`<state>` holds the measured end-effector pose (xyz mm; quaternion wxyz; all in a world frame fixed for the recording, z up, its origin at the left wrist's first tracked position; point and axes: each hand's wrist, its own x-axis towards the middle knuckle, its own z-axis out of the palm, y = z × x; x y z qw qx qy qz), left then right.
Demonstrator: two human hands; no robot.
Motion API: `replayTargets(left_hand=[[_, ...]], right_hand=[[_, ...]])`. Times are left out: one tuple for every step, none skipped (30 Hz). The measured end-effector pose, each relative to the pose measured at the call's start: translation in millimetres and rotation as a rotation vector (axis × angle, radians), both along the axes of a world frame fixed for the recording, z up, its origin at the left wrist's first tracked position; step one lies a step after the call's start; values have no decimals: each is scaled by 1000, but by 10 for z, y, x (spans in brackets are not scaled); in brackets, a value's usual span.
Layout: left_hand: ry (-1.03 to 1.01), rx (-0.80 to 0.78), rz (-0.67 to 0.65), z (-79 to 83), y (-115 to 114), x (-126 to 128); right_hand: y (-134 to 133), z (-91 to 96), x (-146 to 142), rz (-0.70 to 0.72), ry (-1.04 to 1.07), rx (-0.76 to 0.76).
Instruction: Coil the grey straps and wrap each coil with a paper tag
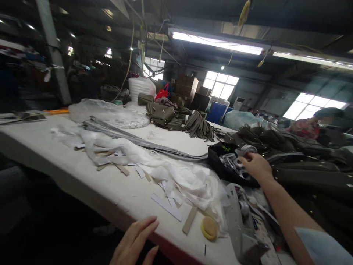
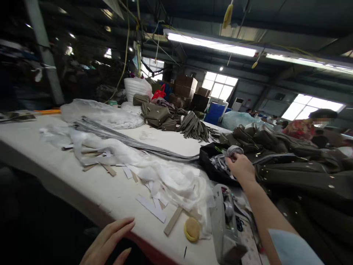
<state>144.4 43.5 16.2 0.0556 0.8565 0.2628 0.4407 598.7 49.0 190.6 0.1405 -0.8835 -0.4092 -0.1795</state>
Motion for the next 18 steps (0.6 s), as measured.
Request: replayTargets(left_hand=[[11, 29, 16, -54, 50, -2], [20, 41, 43, -111, 99, -3], [34, 43, 76, -166, 150, 0], [58, 32, 116, -216, 207, 8], [91, 8, 161, -260, 274, 25], [131, -14, 201, -298, 352, 50], [171, -29, 238, -330, 441, 83], [207, -41, 277, -360, 539, 123], [251, -51, 314, -391, 639, 166], [276, -67, 379, -424, 734, 209], [295, -78, 442, -460, 819, 249], [308, -81, 491, -499, 887, 282], [316, -84, 523, -539, 935, 308], [317, -81, 542, -577, 963, 324], [313, -75, 553, -612, 974, 333], [306, -62, 559, -640, 972, 335], [296, -43, 566, -662, 964, 331], [286, -18, 574, -677, 955, 325]], right_hand=[[85, 37, 136, -21, 4, -23], [169, 48, 227, -27, 6, -43], [258, 29, 277, -4, -1, -52], [357, -20, 288, 33, -10, -73], [470, -99, 263, 85, -19, -116], [595, -205, 208, 149, -25, -176], [732, -331, 126, 221, -22, -245], [877, -469, 25, 291, -10, -313], [1026, -613, -88, 359, 8, -371], [1176, -755, -206, 423, 29, -416], [1326, -889, -320, 481, 51, -445], [1474, -1010, -422, 528, 70, -461], [1620, -1118, -505, 564, 82, -475], [1764, -1211, -567, 591, 90, -484], [1904, -1292, -604, 612, 94, -488], [2041, -1363, -619, 627, 97, -488], [2172, -1428, -615, 635, 101, -487], [2296, -1490, -596, 636, 108, -487]])
